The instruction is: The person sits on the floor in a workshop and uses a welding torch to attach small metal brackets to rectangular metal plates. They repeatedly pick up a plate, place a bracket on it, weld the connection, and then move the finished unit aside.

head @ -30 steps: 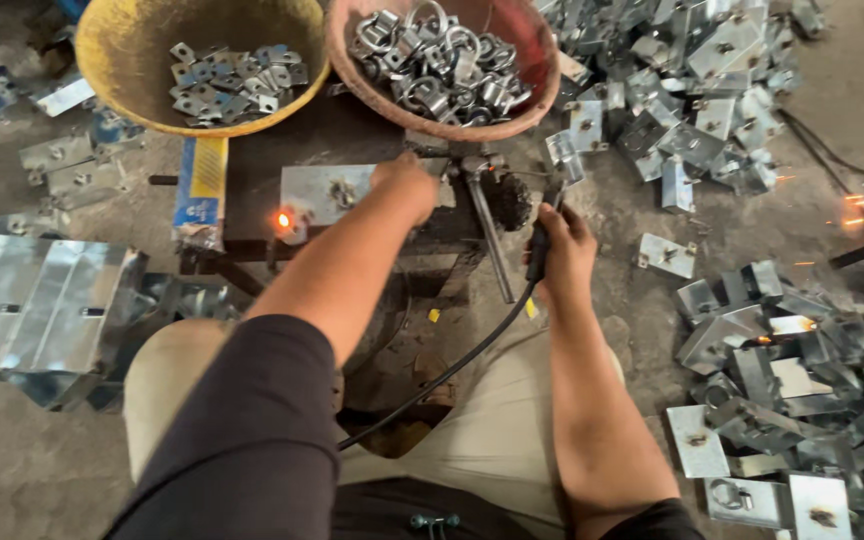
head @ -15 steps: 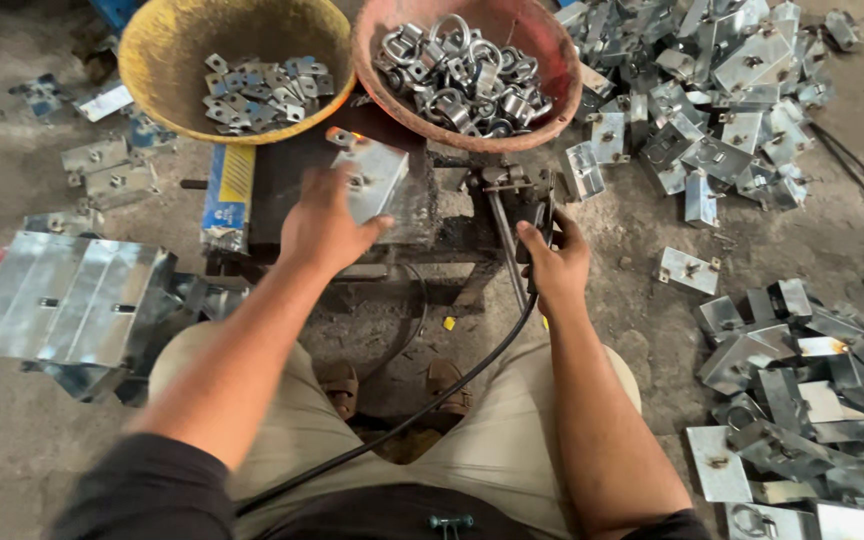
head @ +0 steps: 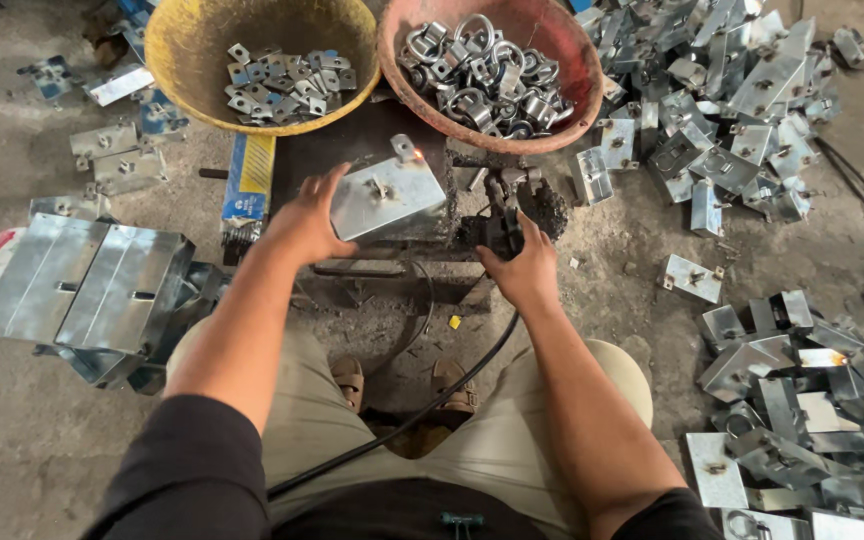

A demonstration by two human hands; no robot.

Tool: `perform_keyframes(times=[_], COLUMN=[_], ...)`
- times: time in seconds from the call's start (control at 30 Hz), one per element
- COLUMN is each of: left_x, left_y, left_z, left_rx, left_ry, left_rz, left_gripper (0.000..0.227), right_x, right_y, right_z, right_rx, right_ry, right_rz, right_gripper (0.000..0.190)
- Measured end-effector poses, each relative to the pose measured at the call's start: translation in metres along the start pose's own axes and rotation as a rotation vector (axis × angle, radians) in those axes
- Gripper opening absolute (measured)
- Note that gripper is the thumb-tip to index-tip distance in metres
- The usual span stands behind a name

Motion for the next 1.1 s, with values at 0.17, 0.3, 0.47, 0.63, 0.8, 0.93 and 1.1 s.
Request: perform_keyframes(times=[0.17,0.3,0.47,0.63,0.8,0.93,1.1], left_x=[0.025,0.022,-0.030,-0.071,-0.064,-0.064,-0.064], left_y=[0.005,0.019,0.027,-0.079,-0.162,-0.150,-0.120], left_z=[-0.005,-0.001,-0.016,-0.042,-0.031,-0.031,-0.034], left_rx=[0.087,0.025,-0.294,-0.739,-1.167,-1.212,-0.952], left_ry=[-0.060,-0.229,0.030,0.410,0.309,0.311,0.239], left_rz=[-0.100,0.099,0.342,-0.138,-0.592,-0.437,-0.197], left_gripper=[0.139,0.133,0.054,0.027,0.028,0.029,0.029], right_x=[0.006,0.002,-0.006,-0.010,-0.009,0.001,0.007], right_y=[0.008,0.023,0.036,0.056,0.034,0.025,0.017], right_z=[-0.008,-0.017,-0.019,-0.028,-0.045,-0.042,-0.047], right_rx=[-0.066,-0.165,-0.149,-0.022,0.199,0.256,0.202], right_ry=[-0.090,-0.174,-0.109,-0.026,-0.073,-0.138,-0.123], right_rz=[-0.117,-0.277,-0.253,-0.026,-0.034,-0.031,-0.064], right_gripper=[0.088,0.087,0.081,0.074,0.075,0.068,0.064])
Point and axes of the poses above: each hand's wrist, its own x-axis towards the middle knuckle, its own y-axis out of the back of the hand, z = x × y, the point moved 7 cm from there along x, towards the middle knuckle, and after that the axes turned 8 degrees about y, right-handed, at the moved point
